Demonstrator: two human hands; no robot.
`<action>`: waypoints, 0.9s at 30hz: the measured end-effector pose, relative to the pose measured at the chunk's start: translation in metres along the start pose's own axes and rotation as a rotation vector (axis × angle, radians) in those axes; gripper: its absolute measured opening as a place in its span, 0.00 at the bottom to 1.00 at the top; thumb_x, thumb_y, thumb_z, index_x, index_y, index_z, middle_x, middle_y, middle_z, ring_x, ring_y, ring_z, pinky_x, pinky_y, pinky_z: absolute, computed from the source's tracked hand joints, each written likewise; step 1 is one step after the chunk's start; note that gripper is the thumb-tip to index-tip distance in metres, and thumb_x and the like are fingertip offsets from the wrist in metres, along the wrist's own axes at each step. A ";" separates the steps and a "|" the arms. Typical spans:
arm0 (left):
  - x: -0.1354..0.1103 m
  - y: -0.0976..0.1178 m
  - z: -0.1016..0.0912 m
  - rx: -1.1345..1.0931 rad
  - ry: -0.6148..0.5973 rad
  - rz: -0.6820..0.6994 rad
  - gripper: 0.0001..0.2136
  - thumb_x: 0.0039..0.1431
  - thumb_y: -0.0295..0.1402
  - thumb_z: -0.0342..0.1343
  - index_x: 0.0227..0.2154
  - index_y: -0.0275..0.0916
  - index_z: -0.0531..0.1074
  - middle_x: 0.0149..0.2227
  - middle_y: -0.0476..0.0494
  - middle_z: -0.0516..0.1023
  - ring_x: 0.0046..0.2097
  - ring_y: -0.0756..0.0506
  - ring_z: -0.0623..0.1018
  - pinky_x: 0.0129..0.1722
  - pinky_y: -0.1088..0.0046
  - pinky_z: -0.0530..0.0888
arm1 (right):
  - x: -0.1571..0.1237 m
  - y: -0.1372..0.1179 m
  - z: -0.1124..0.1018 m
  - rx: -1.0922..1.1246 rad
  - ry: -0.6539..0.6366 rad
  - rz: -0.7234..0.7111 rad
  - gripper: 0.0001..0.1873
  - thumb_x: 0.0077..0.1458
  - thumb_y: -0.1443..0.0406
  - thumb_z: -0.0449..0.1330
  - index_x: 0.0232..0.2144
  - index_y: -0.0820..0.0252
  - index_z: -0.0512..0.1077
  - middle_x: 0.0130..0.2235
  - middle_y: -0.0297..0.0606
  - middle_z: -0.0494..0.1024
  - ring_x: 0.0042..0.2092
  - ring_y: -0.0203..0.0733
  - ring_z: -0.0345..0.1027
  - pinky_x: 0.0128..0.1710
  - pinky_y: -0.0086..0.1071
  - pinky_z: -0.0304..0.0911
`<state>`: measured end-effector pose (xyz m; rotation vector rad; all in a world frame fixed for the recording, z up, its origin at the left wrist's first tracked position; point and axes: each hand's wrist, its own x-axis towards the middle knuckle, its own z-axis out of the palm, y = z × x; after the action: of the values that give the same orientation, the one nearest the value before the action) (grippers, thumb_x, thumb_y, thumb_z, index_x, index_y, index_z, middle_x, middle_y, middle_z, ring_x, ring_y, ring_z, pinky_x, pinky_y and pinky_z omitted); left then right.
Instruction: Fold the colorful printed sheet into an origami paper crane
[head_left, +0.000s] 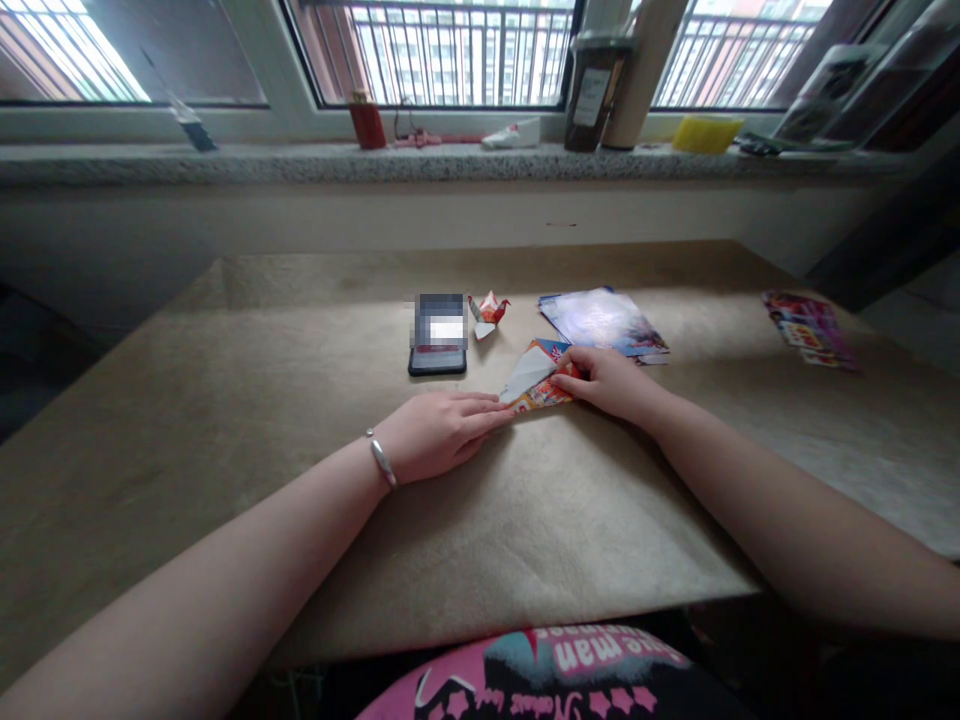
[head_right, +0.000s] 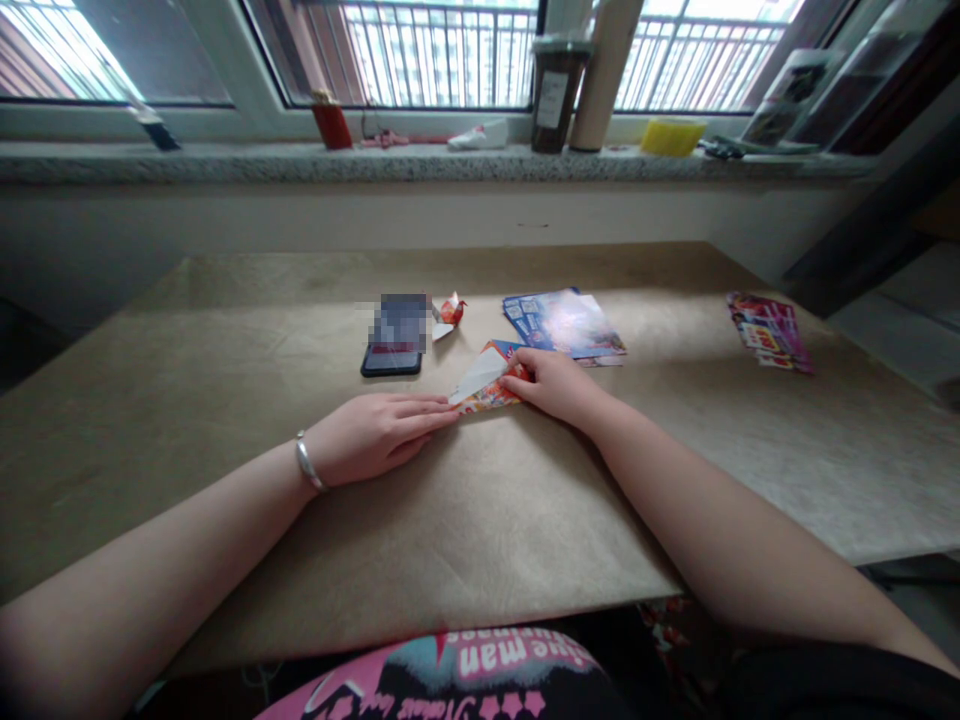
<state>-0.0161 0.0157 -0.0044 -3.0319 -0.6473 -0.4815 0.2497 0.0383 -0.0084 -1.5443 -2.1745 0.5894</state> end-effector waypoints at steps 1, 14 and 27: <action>0.000 0.000 0.000 0.000 0.006 -0.002 0.16 0.61 0.29 0.46 0.51 0.39 0.68 0.49 0.40 0.75 0.48 0.46 0.76 0.46 0.67 0.75 | 0.001 0.000 0.001 -0.007 -0.001 -0.004 0.11 0.51 0.57 0.55 0.29 0.59 0.69 0.22 0.31 0.67 0.24 0.34 0.57 0.24 0.28 0.51; 0.002 0.001 0.001 -0.019 0.006 -0.046 0.15 0.60 0.28 0.47 0.50 0.38 0.69 0.47 0.40 0.75 0.48 0.46 0.74 0.47 0.66 0.74 | 0.003 -0.001 0.003 -0.050 0.010 -0.004 0.11 0.51 0.57 0.56 0.28 0.59 0.69 0.22 0.31 0.67 0.24 0.34 0.57 0.24 0.27 0.51; 0.004 0.003 -0.001 0.047 -0.028 -0.047 0.15 0.61 0.29 0.47 0.50 0.36 0.68 0.45 0.39 0.74 0.45 0.44 0.73 0.44 0.67 0.74 | 0.005 -0.005 0.002 -0.282 0.081 0.067 0.15 0.52 0.54 0.55 0.22 0.57 0.64 0.23 0.33 0.71 0.24 0.35 0.59 0.23 0.28 0.46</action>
<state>-0.0120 0.0144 -0.0019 -2.9903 -0.7222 -0.4193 0.2425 0.0413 -0.0069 -1.7554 -2.2258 0.2410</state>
